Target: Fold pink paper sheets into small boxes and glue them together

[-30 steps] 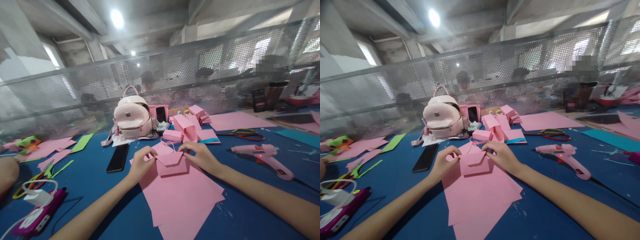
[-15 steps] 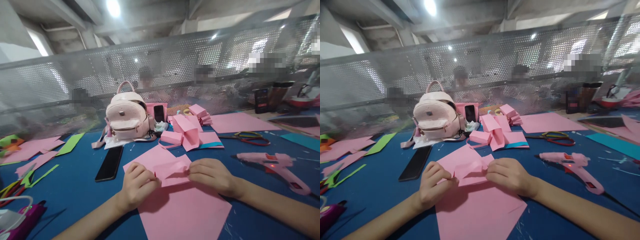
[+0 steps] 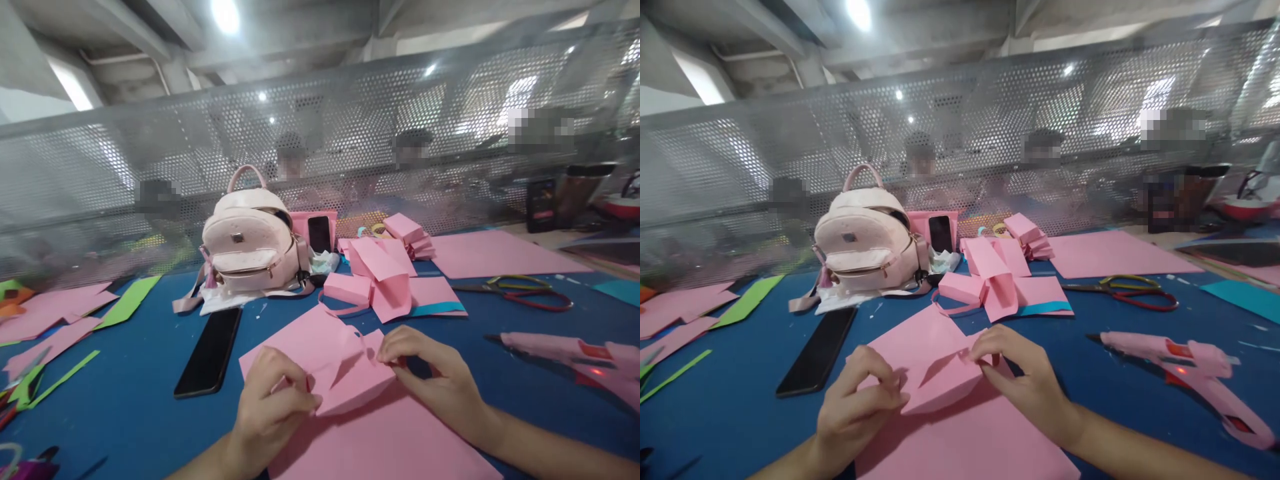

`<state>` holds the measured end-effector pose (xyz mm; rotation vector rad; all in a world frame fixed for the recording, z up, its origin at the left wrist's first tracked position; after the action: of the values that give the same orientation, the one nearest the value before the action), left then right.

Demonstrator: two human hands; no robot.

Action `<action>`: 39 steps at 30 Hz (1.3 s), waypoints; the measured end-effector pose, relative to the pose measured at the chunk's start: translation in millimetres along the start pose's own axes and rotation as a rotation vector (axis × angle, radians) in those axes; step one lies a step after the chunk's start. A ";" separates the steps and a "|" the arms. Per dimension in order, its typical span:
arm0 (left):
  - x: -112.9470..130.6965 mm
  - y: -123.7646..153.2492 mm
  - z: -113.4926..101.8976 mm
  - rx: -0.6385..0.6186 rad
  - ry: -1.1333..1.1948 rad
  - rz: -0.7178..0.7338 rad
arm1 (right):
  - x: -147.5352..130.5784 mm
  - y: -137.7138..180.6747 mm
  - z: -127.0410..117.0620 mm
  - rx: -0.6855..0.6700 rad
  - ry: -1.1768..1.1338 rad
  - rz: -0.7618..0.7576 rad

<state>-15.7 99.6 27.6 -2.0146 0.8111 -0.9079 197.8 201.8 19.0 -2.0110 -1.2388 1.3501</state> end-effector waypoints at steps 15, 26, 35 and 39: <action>1.2 -0.9 -0.5 -0.001 -0.015 0.131 | -1.1 1.2 1.5 -0.064 -0.095 -0.073; -14.1 3.7 5.3 -0.044 0.367 -0.111 | 5.4 4.4 4.5 -0.099 -0.166 0.000; -26.2 9.0 6.9 0.166 0.569 -0.593 | 5.3 -0.2 3.2 -0.047 -0.161 0.296; -26.5 7.2 6.1 0.290 0.577 -0.764 | 9.4 1.3 8.3 -0.020 -0.258 0.525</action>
<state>-26.8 118.9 10.4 -1.8120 0.1278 -1.9720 192.3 208.0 9.5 -2.3331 -0.8453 1.8920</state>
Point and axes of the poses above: each hand's wrist, its own y-axis away from the middle knuckle, its own z-axis out of the palm, x = y × z, the point moved 5 cm from there along -y, towards the middle knuckle, and after that the axes turned 9 degrees about y, right-handed, at the moved point
